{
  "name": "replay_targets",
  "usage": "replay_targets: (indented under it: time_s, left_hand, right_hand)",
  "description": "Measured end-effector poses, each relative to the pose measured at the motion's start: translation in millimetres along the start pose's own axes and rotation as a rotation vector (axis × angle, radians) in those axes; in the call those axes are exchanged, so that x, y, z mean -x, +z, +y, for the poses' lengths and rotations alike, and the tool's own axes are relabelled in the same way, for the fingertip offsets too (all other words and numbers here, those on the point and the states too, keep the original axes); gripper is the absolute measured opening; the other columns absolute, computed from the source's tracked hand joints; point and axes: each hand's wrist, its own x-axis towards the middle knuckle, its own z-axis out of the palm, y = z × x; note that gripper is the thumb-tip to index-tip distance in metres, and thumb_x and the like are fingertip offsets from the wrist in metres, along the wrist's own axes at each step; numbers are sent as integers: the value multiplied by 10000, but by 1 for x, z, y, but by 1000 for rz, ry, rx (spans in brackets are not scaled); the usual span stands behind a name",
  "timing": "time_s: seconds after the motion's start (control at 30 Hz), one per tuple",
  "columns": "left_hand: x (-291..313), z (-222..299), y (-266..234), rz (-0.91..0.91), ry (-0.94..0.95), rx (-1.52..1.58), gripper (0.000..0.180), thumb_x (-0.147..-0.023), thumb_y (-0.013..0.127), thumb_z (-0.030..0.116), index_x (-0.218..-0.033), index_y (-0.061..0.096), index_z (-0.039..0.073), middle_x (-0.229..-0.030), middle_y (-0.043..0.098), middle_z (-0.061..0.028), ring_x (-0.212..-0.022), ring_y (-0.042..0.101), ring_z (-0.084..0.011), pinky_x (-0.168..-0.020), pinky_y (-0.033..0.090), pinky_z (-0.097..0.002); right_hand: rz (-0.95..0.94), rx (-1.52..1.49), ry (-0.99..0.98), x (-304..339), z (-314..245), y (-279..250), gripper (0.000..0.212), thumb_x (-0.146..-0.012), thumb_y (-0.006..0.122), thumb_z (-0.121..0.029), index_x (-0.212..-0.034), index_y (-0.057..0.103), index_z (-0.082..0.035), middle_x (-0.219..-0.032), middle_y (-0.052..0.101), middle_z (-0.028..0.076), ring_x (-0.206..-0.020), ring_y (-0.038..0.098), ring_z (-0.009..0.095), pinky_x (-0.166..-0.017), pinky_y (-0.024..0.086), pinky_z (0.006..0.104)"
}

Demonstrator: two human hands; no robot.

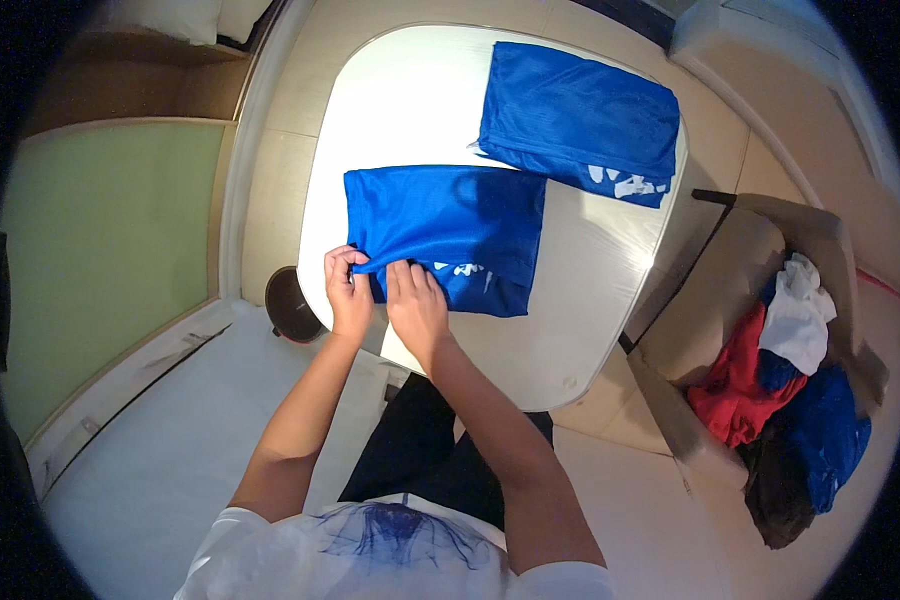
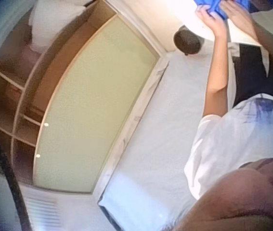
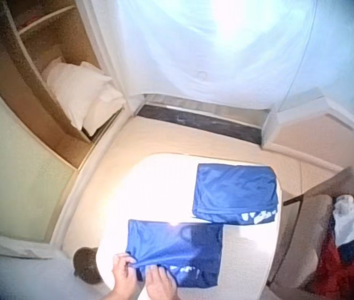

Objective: The person folds a blue jacket and a blue shirt on a white table. They smooth and align each garment, fold sleeves and sides, then stack the folded items. A white cloth is briefly handled at the end.

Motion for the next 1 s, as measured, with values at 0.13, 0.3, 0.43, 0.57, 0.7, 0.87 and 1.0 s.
replay_targets:
  time_s: [0.13, 0.3, 0.43, 0.57, 0.7, 0.87, 1.0]
  left_hand:
    - [-1, 0, -3, 21, -83, 83, 243, -752, 562, -113, -949, 576, 28, -999, 517, -127, -966, 544, -259, -853, 465, -314]
    - [4, -17, 7, 79, -362, 238, 189, -824, 619, -69, -977, 567, 28, -924, 530, -57, -710, 499, -121, -668, 450, -261]
    - [1, -26, 14, 130, -307, 267, 252, -772, 600, -119, -970, 574, 36, -904, 531, -44, -690, 480, -118, -636, 427, -249]
    - [1, -10, 12, 131, -286, 232, 237, -771, 580, -131, -933, 597, 40, -913, 531, -47, -731, 494, -121, -637, 422, -236]
    - [3, -11, 5, 42, -303, 205, 189, -818, 536, -121, -918, 595, 29, -948, 530, -41, -816, 527, -108, -720, 451, -241]
    - [2, -10, -7, -53, -112, -85, 165, -774, 541, -96, -889, 596, 9, -973, 549, -109, -832, 558, -195, -736, 462, -281]
    - [1, -3, -20, -68, -134, -57, 140, -736, 607, -32, -868, 576, 0, -987, 556, -165, -906, 561, -340, -827, 469, -388]
  right_hand:
    - [-125, 207, -62, -26, 0, 9, 217, -772, 589, -175, -953, 599, -55, -923, 579, 87, -875, 592, 234, -733, 498, 326]
    - [-52, 376, 116, -43, -8, 20, 70, -766, 599, -153, -812, 600, -101, -799, 608, 78, -736, 637, 241, -608, 533, 331]
    - [-90, 304, 226, -49, -10, 24, 37, -773, 609, -133, -762, 609, -98, -733, 619, 91, -680, 654, 264, -559, 542, 379]
    - [-80, 94, 325, -44, 5, 25, 74, -796, 625, -119, -757, 620, -56, -736, 641, 150, -653, 650, 334, -564, 533, 428]
    - [115, -227, 313, -40, 8, 18, 111, -809, 634, -124, -792, 633, -14, -798, 646, 220, -708, 633, 402, -638, 514, 462]
    - [146, -243, 206, -42, 18, 32, 121, -821, 624, -139, -840, 657, -24, -810, 646, 214, -760, 631, 402, -747, 499, 476]
    - [-32, -138, 150, -32, 16, 21, 155, -819, 625, -136, -937, 657, -41, -901, 658, 214, -827, 627, 412, -781, 484, 481]
